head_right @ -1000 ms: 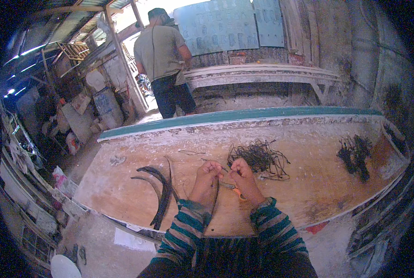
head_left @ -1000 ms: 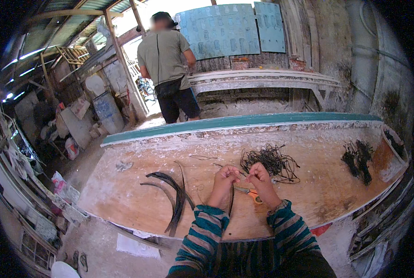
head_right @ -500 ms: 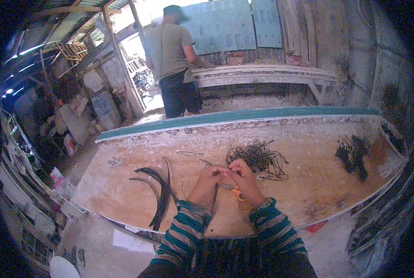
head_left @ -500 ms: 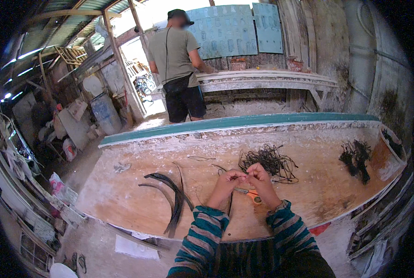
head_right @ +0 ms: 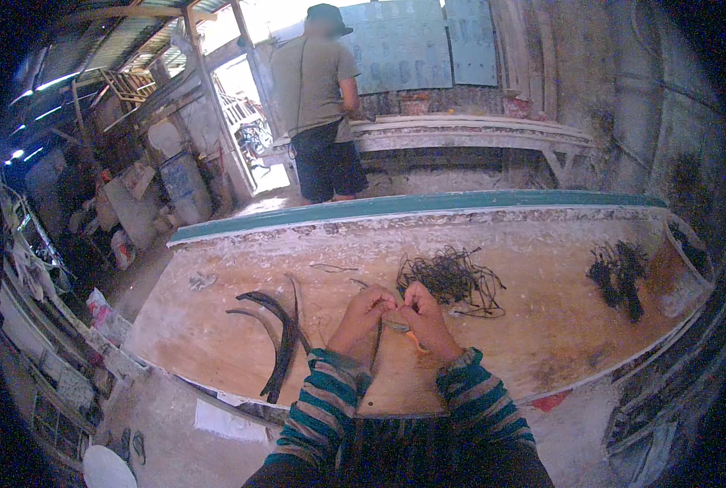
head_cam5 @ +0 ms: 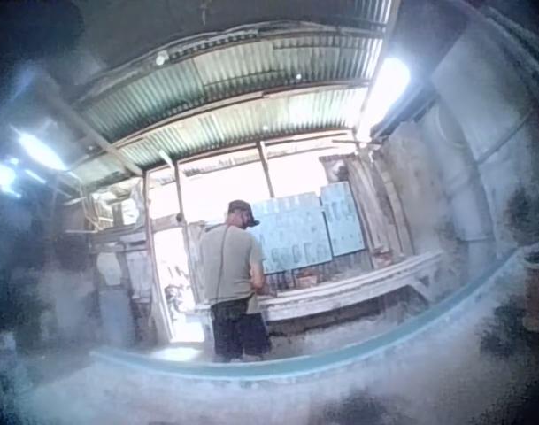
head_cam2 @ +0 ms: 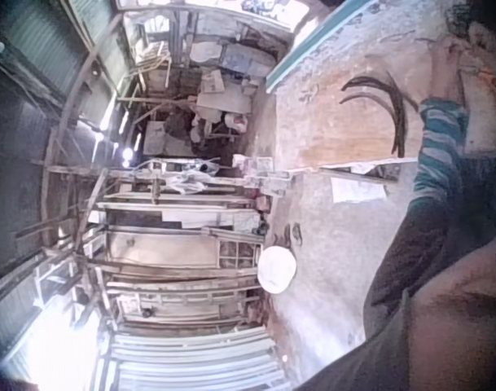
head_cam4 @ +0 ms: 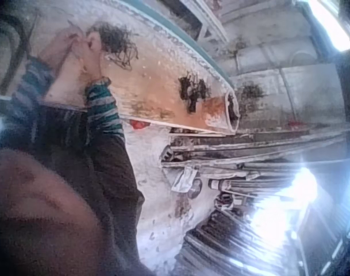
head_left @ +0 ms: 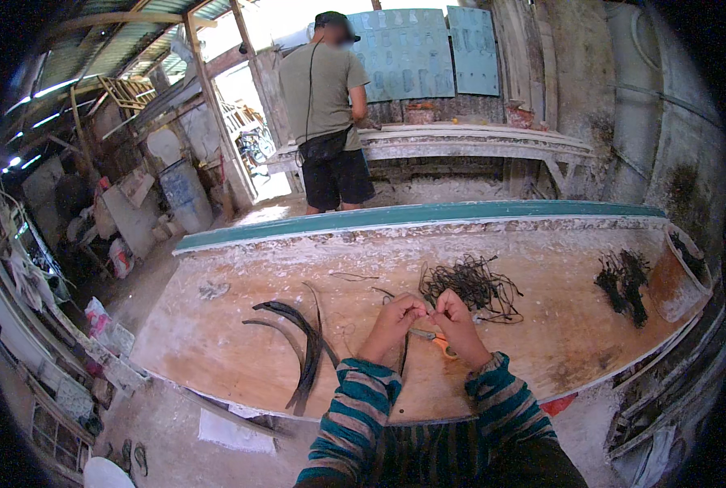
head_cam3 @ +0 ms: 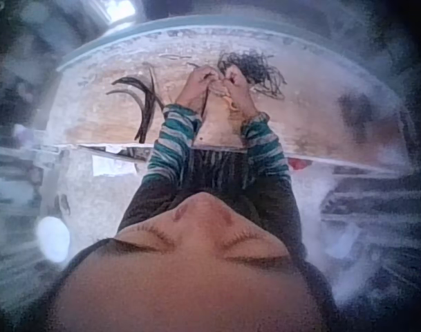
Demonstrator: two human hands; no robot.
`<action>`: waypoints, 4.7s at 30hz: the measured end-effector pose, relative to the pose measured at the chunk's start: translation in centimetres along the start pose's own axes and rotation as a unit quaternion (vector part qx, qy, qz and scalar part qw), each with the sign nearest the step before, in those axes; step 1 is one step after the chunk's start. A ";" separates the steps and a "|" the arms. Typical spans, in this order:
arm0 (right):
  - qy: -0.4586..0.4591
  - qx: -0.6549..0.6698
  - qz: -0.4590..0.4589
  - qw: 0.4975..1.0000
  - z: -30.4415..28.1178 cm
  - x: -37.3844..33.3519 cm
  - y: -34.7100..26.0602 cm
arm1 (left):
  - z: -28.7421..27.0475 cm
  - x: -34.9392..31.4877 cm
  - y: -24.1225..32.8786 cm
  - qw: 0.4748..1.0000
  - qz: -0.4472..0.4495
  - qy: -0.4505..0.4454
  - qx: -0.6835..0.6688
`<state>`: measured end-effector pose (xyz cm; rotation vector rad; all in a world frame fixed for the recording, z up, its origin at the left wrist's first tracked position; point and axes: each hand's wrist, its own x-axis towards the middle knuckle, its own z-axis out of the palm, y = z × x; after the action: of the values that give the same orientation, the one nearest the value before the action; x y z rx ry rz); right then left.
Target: The person uses orange-handled scissors to cut black cords into short pieces on a wooden workbench. The person repeatedly picks up sections of cord, cuts them, and places the cut pieces on the table.
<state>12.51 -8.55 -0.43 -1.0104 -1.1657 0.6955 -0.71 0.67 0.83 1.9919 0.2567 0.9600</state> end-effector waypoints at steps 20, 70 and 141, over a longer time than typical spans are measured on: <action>0.014 0.437 0.126 0.890 -1.0 0.2 -1.5 | 1.0 -0.1 -1.2 0.952 -0.122 -0.007 -0.280; 0.005 0.071 0.043 0.997 -1.1 0.0 -2.2 | 0.9 -0.4 -1.8 0.928 -0.232 0.167 -0.239; 0.301 -0.248 -0.105 0.915 -3.9 1.2 0.8 | 1.6 -1.0 1.9 0.918 -0.187 -0.211 -0.281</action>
<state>16.60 -8.25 -0.92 -1.3722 -0.8865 -0.1146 -0.54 -1.99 1.34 1.4882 0.0950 0.2919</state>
